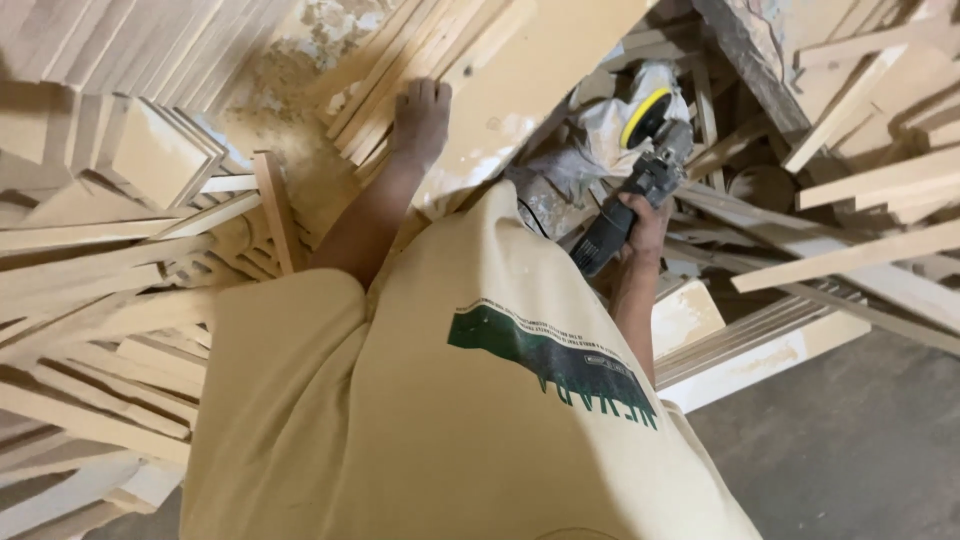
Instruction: The person uses an angle grinder with a sanding disc to smooth the surface of a wooden plank. They hold the plank steady with their left hand while moving the tool back and forth across the wood. The person occasionally pauses to wipe away sawdust from the plank's surface.
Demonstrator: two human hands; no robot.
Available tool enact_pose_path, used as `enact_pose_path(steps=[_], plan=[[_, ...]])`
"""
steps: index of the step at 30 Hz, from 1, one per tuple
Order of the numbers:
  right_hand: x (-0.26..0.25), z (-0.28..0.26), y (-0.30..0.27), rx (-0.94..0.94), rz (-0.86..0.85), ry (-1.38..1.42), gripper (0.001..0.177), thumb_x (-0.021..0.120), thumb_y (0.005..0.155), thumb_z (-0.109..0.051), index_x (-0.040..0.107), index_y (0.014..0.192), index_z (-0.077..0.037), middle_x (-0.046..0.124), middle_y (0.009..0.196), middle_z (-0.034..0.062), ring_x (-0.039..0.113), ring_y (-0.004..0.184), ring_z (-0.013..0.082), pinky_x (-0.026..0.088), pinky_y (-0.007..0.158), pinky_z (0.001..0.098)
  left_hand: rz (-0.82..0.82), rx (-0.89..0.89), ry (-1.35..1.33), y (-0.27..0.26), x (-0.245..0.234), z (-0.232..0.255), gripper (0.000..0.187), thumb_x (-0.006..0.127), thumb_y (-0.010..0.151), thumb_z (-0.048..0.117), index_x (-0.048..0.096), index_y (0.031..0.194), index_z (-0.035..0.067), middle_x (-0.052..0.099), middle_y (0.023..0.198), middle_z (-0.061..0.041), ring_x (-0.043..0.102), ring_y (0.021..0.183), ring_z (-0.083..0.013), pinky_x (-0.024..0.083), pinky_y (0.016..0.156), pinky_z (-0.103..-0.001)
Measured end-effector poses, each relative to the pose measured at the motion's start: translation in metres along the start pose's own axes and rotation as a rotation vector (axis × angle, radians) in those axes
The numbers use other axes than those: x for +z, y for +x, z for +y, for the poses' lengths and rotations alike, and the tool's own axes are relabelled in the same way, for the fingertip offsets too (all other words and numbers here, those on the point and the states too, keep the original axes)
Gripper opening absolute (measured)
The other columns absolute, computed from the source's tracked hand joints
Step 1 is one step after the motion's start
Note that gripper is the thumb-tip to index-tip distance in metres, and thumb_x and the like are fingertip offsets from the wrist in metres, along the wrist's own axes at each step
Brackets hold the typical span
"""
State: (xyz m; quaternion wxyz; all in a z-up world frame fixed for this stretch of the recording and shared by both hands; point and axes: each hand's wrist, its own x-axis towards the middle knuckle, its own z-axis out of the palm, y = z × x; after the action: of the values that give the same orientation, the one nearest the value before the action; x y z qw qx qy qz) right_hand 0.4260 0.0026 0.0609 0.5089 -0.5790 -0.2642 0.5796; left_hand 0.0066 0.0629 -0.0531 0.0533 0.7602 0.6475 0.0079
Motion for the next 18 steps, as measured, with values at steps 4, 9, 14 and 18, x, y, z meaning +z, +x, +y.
enact_pose_path(steps=[4, 9, 14, 18], plan=[[-0.011, 0.008, 0.007, 0.065, 0.108, -0.033, 0.018, 0.083, 0.077, -0.007, 0.072, 0.09, -0.002, 0.069, 0.079, 0.0105, 0.066, 0.066, 0.0249, 0.059, 0.063, 0.0387, 0.183, -0.12, 0.171, 0.037, -0.035, -0.009, 0.035, 0.076, 0.089, 0.031, 0.062, 0.117, 0.015, 0.063, 0.11, -0.009, 0.059, 0.1, -0.03, 0.052, 0.08, -0.041], [-0.006, 0.003, 0.007, 0.104, 0.158, -0.061, 0.019, 0.083, 0.075, -0.009, 0.073, 0.086, 0.003, 0.071, 0.078, 0.0136, 0.068, 0.064, 0.0271, 0.062, 0.062, 0.0413, -0.317, -0.34, -0.001, 0.058, -0.097, -0.011, 0.116, 0.072, 0.108, 0.074, 0.016, 0.182, 0.004, 0.006, 0.186, -0.024, 0.002, 0.169, -0.0455, 0.028, 0.133, -0.074], [-0.022, 0.014, 0.029, 0.189, 0.133, 0.01, 0.022, 0.081, 0.08, -0.01, 0.07, 0.096, 0.0, 0.07, 0.081, 0.0141, 0.068, 0.064, 0.0307, 0.062, 0.06, 0.0442, -0.398, -0.401, -0.076, 0.058, -0.105, -0.018, 0.129, 0.079, 0.092, 0.083, 0.014, 0.176, 0.01, 0.041, 0.168, -0.028, 0.042, 0.148, -0.0551, 0.043, 0.11, -0.073], [-0.008, 0.0, 0.048, 0.128, -0.051, -0.058, 0.018, 0.077, 0.083, -0.014, 0.071, 0.091, 0.0, 0.071, 0.082, 0.0133, 0.069, 0.067, 0.0292, 0.064, 0.065, 0.0415, -0.281, -0.583, -0.143, -0.001, -0.105, -0.011, 0.125, 0.072, 0.088, 0.094, 0.028, 0.172, 0.012, 0.051, 0.156, -0.022, 0.048, 0.138, -0.0478, 0.047, 0.109, -0.066]])
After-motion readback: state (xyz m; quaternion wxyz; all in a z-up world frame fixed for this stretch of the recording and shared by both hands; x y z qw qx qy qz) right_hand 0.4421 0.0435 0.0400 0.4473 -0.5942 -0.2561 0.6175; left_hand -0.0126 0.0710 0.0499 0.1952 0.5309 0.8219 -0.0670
